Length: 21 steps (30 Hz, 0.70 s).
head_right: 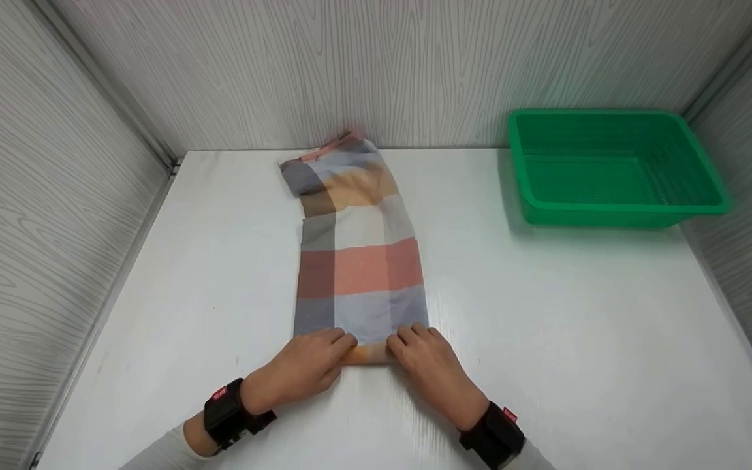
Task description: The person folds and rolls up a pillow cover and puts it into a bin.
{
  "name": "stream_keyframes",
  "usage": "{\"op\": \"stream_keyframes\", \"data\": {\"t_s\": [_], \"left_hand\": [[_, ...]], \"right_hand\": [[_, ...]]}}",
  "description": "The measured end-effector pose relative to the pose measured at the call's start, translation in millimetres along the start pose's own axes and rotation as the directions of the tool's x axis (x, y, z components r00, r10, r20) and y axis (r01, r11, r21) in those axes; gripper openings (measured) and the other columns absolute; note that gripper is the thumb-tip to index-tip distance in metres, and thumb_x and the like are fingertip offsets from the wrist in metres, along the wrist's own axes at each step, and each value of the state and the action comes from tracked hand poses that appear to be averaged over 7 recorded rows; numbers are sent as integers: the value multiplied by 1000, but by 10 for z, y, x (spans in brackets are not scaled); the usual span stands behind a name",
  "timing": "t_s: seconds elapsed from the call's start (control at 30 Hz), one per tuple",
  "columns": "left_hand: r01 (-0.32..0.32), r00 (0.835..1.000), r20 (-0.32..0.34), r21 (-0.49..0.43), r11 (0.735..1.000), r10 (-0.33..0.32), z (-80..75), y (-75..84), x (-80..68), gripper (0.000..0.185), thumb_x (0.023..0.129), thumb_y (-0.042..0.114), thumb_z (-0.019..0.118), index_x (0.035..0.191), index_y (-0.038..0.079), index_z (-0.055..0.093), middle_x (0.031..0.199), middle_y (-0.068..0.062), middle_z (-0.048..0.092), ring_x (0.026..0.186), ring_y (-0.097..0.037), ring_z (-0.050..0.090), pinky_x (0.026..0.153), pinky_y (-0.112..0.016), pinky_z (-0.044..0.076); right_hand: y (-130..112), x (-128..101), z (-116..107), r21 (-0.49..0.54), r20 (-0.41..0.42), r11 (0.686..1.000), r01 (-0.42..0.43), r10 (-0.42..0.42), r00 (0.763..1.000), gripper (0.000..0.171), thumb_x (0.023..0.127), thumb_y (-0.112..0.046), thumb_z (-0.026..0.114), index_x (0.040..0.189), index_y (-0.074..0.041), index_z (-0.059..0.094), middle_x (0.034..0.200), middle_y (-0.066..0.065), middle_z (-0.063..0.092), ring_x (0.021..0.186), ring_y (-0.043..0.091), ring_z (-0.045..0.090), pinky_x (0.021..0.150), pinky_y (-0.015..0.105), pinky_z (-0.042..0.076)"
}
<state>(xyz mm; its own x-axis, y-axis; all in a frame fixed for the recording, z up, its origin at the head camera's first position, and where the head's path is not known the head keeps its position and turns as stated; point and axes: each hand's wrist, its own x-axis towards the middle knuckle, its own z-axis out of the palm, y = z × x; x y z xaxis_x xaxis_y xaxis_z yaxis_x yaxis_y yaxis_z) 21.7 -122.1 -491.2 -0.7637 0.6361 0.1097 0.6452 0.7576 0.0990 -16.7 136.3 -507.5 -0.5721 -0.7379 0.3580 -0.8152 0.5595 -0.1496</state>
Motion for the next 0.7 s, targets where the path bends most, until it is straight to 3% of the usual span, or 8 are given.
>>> {"op": "stream_keyframes", "data": {"t_s": [0.17, 0.37, 0.53, 0.7], "left_hand": [[15, 1000, -14, 88, 996, -13, -32, 71, -42, 17, 101, 13, 65, 117, 11, 64, 93, -2, 60, 74, -14, 59, 56, -25, 47], [21, 996, -91, 230, 973, 0, -116, 215, -131, 15, 102, 20, 69, 116, 16, 67, 106, -1, 63, 90, -17, 63, 68, -28, 52], [-1, 996, -90, 223, 975, 21, -156, 289, -173, 18, 101, 22, 70, 118, 15, 69, 112, -2, 64, 100, -17, 65, 73, -29, 54], [7, 998, -70, 198, 980, 7, -127, 284, -167, 21, 101, 19, 71, 121, 12, 70, 115, -4, 66, 104, -18, 66, 86, -29, 57]], "right_hand": [[16, -7, -41, 42, 26, 999, -3, 2, 1000, 30, 79, 6, 86, 100, -10, 72, 94, 2, 69, 86, 18, 64, 72, 33, 56], [21, -2, -99, 105, 73, 994, -25, 17, 997, 27, 82, 5, 84, 103, -9, 74, 96, 3, 71, 88, 19, 67, 73, 33, 58], [34, -4, -123, 130, 120, 991, -31, 15, 993, 27, 84, 8, 81, 107, -6, 75, 99, 5, 72, 92, 20, 70, 74, 34, 60], [67, 10, -95, 135, 116, 990, -39, 23, 993, 27, 86, 9, 79, 109, -5, 73, 101, 8, 72, 95, 22, 71, 77, 36, 61]]}}
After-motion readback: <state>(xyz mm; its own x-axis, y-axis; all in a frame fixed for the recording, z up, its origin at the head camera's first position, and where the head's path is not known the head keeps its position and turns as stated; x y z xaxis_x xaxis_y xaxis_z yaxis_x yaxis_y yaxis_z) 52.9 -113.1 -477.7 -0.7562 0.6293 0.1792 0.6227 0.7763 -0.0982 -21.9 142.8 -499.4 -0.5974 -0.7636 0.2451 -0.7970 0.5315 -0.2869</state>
